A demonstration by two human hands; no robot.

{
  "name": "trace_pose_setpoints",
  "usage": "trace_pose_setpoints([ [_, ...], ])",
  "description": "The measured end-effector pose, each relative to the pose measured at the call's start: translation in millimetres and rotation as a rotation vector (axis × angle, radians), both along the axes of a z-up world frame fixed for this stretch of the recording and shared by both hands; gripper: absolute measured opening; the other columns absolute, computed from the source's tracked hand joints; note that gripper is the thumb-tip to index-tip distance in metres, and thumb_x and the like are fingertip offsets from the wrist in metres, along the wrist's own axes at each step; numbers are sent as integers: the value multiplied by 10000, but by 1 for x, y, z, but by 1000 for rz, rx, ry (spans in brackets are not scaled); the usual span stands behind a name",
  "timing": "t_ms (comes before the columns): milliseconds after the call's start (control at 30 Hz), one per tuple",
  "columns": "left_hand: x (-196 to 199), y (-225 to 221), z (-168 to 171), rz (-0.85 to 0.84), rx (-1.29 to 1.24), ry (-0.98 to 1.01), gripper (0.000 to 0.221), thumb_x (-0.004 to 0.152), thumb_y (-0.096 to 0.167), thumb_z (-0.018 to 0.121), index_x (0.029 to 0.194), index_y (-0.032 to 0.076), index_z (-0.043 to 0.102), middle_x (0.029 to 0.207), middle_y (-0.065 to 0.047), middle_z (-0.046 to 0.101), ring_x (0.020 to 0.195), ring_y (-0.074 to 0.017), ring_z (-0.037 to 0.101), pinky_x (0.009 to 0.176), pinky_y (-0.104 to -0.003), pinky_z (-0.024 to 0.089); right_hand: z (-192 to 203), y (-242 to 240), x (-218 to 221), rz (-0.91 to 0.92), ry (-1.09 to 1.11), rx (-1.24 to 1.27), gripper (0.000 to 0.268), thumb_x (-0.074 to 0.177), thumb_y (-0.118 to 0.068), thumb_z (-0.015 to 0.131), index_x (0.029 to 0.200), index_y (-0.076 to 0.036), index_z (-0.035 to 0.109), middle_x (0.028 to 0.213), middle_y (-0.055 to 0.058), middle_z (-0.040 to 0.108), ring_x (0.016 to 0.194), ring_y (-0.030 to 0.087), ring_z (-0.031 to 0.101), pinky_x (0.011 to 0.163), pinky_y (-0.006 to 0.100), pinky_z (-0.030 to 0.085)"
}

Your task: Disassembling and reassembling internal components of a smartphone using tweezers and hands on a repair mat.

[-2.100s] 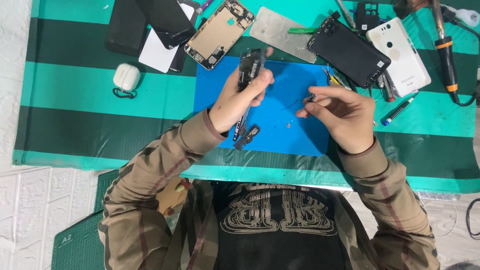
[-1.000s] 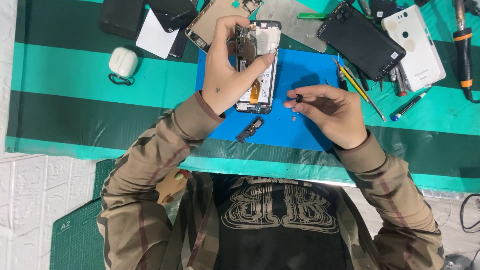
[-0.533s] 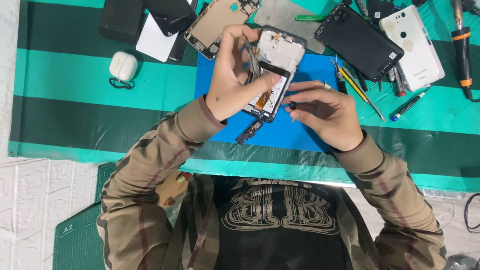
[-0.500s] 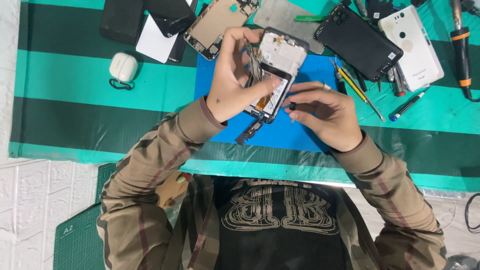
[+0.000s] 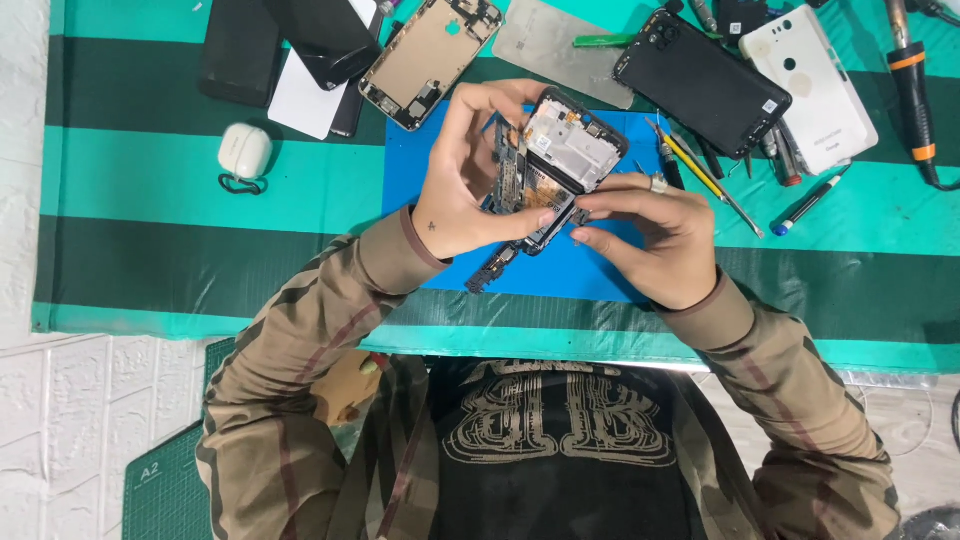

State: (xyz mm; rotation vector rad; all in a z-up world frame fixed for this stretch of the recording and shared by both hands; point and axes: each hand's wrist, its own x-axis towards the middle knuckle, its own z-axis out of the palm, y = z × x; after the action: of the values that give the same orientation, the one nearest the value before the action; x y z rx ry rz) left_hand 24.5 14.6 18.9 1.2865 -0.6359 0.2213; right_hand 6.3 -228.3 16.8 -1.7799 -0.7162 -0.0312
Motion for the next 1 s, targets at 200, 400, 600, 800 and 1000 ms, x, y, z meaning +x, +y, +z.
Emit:
trace_pose_setpoints([
  [200, -4, 2, 0, 21, 67, 83, 576, 917, 234, 881, 1360, 179, 516, 1545, -134, 511, 1506, -281, 520, 1209, -405, 587, -3, 5, -6, -103, -115, -35, 244, 881, 3, 881, 1090, 38, 759, 1025, 152, 771, 1047, 279, 745, 946, 379, 653],
  [400, -9, 4, 10, 249, 327, 65, 574, 932, 329, 856, 1399, 218, 540, 1273, -41, 587, 1218, -207, 616, 882, -327, 639, -7, 6, -6, -118, -94, 22, 292, 860, 26, 884, 1112, 60, 741, 1058, 219, 755, 975, 256, 750, 873, 367, 704],
  [600, -17, -2, 15, 356, 336, 48, 579, 880, 350, 879, 1331, 218, 542, 1232, -30, 607, 1194, -206, 638, 861, -338, 656, -9, 5, -6, -145, -148, 7, 292, 846, 14, 912, 1089, 47, 753, 1041, 170, 770, 1070, 289, 736, 859, 355, 691],
  [800, -19, -4, 11, 399, 322, -24, 650, 827, 403, 922, 1312, 167, 559, 1223, -56, 586, 1174, -214, 648, 934, -348, 647, -13, 2, -5, -135, -136, 27, 276, 866, 5, 891, 1103, 23, 752, 1053, 180, 764, 1129, 313, 734, 877, 374, 702],
  [1000, -17, -2, 12, 297, 269, 0, 791, 707, 420, 980, 1325, 166, 556, 1311, -51, 602, 1256, -233, 645, 1032, -355, 629, -11, 0, -5, -196, -220, 8, 309, 822, -11, 943, 1072, 24, 764, 1068, 205, 756, 1073, 317, 745, 936, 421, 675],
])
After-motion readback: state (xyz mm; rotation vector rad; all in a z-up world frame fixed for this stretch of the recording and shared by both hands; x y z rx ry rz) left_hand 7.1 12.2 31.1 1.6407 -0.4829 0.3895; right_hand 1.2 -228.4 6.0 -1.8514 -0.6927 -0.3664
